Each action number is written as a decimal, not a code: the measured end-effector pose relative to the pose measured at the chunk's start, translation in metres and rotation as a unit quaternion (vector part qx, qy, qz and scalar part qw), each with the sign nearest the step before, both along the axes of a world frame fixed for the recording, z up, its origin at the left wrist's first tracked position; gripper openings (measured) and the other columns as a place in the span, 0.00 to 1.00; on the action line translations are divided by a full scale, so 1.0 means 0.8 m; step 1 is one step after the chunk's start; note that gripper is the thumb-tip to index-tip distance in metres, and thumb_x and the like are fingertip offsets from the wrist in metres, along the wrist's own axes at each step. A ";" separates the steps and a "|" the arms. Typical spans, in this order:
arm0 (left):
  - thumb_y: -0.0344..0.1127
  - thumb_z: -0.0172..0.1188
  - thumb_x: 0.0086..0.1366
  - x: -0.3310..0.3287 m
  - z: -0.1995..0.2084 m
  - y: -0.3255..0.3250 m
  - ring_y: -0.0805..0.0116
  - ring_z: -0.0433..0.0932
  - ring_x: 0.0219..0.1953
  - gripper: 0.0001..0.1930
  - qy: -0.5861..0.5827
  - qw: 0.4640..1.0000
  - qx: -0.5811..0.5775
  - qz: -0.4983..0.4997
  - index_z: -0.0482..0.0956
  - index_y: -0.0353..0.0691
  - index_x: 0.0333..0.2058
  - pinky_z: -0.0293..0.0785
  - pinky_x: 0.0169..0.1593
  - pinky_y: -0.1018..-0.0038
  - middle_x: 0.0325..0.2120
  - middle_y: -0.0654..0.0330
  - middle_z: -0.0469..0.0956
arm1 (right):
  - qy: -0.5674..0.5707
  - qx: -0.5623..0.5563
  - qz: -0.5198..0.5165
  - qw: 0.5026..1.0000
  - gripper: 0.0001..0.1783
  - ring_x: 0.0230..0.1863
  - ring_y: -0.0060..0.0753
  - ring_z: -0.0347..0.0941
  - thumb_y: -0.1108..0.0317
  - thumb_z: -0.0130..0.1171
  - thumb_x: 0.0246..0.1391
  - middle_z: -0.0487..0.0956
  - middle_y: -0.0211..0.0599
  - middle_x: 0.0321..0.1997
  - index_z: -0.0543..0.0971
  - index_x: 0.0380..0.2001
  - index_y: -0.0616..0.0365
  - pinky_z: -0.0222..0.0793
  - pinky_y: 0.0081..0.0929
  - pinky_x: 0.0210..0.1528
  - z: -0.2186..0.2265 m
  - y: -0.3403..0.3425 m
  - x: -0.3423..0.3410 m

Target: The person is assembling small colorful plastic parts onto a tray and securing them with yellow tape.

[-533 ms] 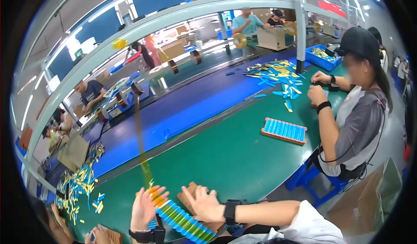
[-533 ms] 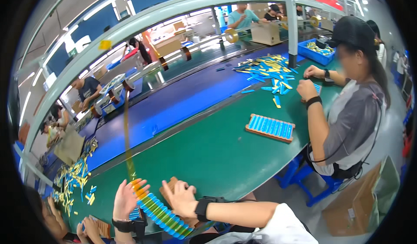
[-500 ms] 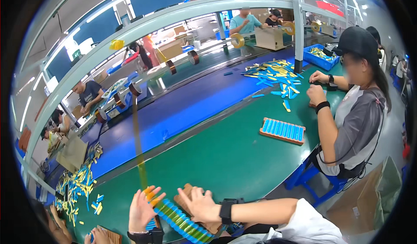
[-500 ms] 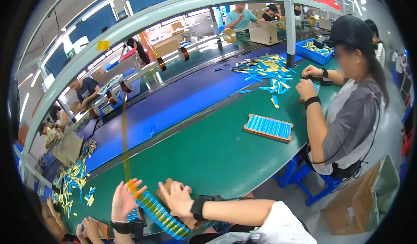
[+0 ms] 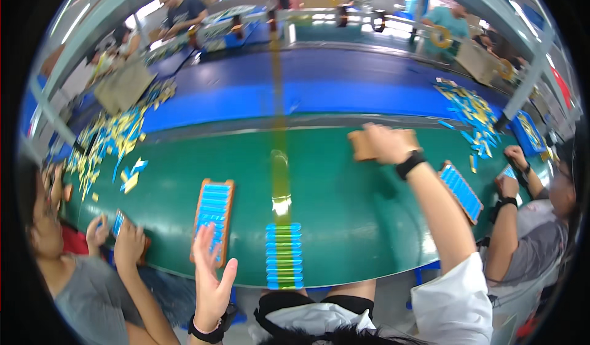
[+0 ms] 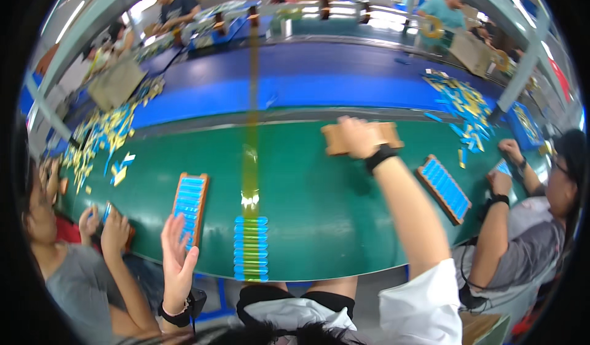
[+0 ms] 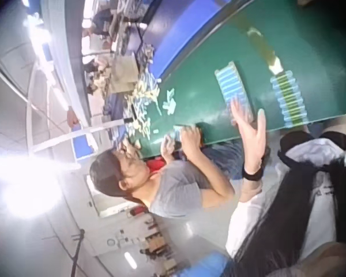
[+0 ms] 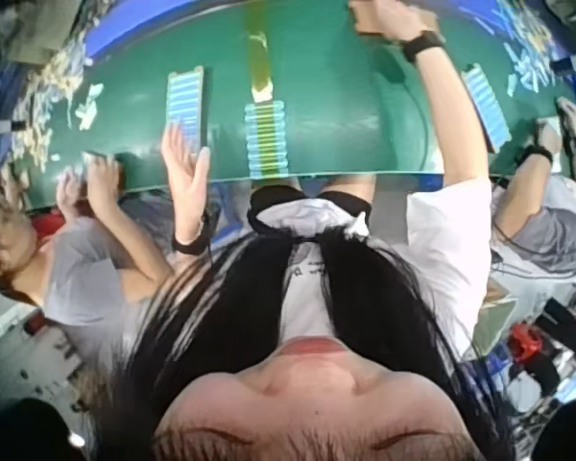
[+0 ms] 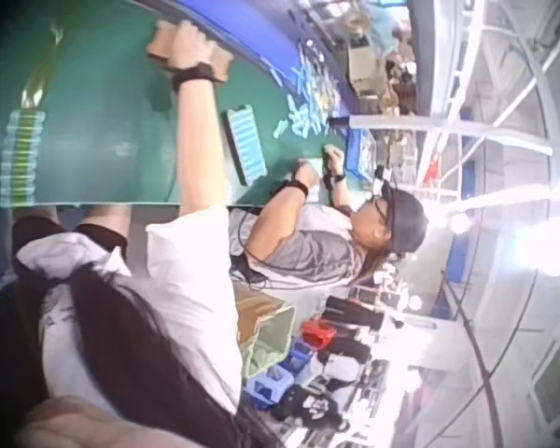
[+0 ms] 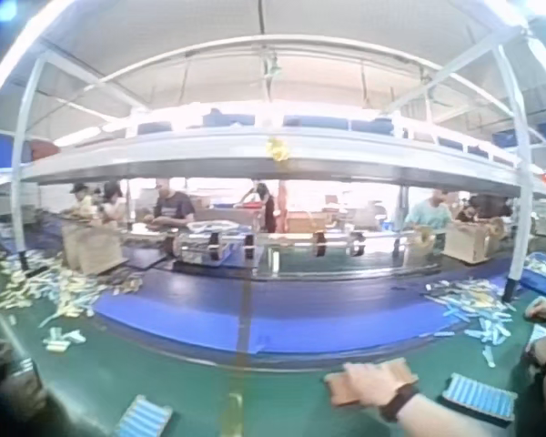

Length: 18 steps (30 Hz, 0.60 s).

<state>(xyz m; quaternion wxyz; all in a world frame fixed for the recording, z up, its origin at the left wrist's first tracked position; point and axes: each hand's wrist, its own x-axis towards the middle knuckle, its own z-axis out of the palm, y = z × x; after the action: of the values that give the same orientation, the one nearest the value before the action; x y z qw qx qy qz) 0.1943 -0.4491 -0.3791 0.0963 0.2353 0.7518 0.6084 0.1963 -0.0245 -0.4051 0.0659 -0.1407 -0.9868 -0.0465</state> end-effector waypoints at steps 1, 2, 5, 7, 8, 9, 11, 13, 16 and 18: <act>0.25 0.52 0.54 0.005 -0.007 -0.014 0.57 0.47 0.61 0.37 -0.009 1.000 -0.009 0.024 0.42 0.37 0.59 0.44 0.61 0.63 0.58 0.49 0.48 | -0.041 0.012 -0.042 0.998 0.34 0.43 0.43 0.71 0.54 0.64 0.35 0.73 0.43 0.43 0.64 0.45 0.56 0.66 0.45 0.42 0.003 0.020 0.005; 0.27 0.54 0.53 0.012 -0.013 -0.026 0.56 0.45 0.62 0.38 0.065 0.990 -0.087 0.088 0.41 0.36 0.59 0.42 0.61 0.62 0.59 0.49 0.45 | -0.059 0.046 -0.081 0.994 0.35 0.44 0.43 0.70 0.55 0.63 0.37 0.73 0.41 0.44 0.63 0.48 0.55 0.63 0.51 0.43 0.000 0.046 0.014; 0.31 0.61 0.48 0.026 -0.028 -0.040 0.52 0.37 0.63 0.45 0.111 0.957 -0.205 0.175 0.38 0.31 0.58 0.36 0.62 0.61 0.60 0.47 0.39 | -0.020 0.249 -0.125 0.960 0.32 0.45 0.45 0.67 0.62 0.62 0.37 0.69 0.36 0.45 0.64 0.48 0.56 0.63 0.50 0.41 0.002 0.083 0.060; 0.33 0.64 0.46 0.028 -0.050 -0.048 0.52 0.36 0.62 0.50 0.089 0.944 -0.245 0.201 0.35 0.30 0.58 0.37 0.62 0.61 0.59 0.46 0.39 | -0.065 0.145 -0.107 0.981 0.24 0.43 0.45 0.68 0.64 0.61 0.38 0.70 0.38 0.40 0.69 0.41 0.59 0.65 0.45 0.38 0.020 0.038 0.036; 0.33 0.66 0.44 0.027 -0.059 -0.048 0.51 0.38 0.62 0.52 0.081 0.950 -0.230 0.196 0.34 0.30 0.58 0.38 0.61 0.61 0.59 0.45 0.40 | 0.004 0.111 -0.012 0.994 0.18 0.39 0.47 0.70 0.64 0.59 0.38 0.71 0.43 0.36 0.72 0.33 0.62 0.68 0.41 0.36 0.017 0.009 0.033; 0.33 0.66 0.44 0.025 -0.063 -0.046 0.51 0.38 0.62 0.52 0.074 0.948 -0.235 0.200 0.34 0.30 0.58 0.38 0.61 0.61 0.59 0.45 0.40 | 0.031 -0.011 0.041 0.999 0.16 0.34 0.48 0.70 0.62 0.58 0.40 0.72 0.47 0.32 0.73 0.28 0.64 0.68 0.40 0.34 0.009 -0.033 0.024; 0.33 0.65 0.45 0.019 -0.066 -0.042 0.50 0.39 0.61 0.51 0.091 0.937 -0.255 0.220 0.34 0.30 0.58 0.40 0.61 0.62 0.59 0.44 0.40 | 0.005 -0.179 0.116 0.977 0.16 0.34 0.48 0.66 0.58 0.55 0.47 0.71 0.48 0.25 0.74 0.19 0.63 0.64 0.37 0.38 0.010 -0.142 0.011; 0.33 0.65 0.45 0.012 -0.068 -0.029 0.49 0.44 0.59 0.50 0.121 0.933 -0.254 0.224 0.35 0.29 0.58 0.42 0.59 0.61 0.57 0.44 0.45 | -0.013 -0.199 0.140 0.970 0.22 0.33 0.45 0.66 0.51 0.50 0.50 0.70 0.45 0.28 0.72 0.21 0.63 0.63 0.37 0.39 0.001 -0.206 0.028; 0.32 0.63 0.45 -0.005 -0.080 -0.023 0.50 0.52 0.53 0.46 0.175 0.913 -0.274 0.248 0.41 0.28 0.57 0.48 0.55 0.59 0.50 0.45 0.58 | -0.007 -0.164 0.179 0.970 0.24 0.31 0.44 0.68 0.49 0.52 0.49 0.70 0.45 0.28 0.72 0.22 0.64 0.65 0.35 0.34 -0.007 -0.254 0.027; 0.32 0.63 0.45 -0.010 -0.076 -0.024 0.50 0.52 0.52 0.46 0.179 0.908 -0.290 0.243 0.42 0.29 0.58 0.49 0.55 0.59 0.50 0.45 0.58 | -0.016 -0.171 0.193 0.966 0.23 0.30 0.44 0.69 0.50 0.52 0.49 0.72 0.45 0.28 0.73 0.23 0.65 0.66 0.34 0.33 0.003 -0.261 0.021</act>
<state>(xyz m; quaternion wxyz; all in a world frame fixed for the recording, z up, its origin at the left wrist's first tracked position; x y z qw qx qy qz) 0.1863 -0.4686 -0.4397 -0.1268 0.1123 0.9337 0.3156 0.2129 -0.2335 -0.4026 0.0327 0.0437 -0.9894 0.1347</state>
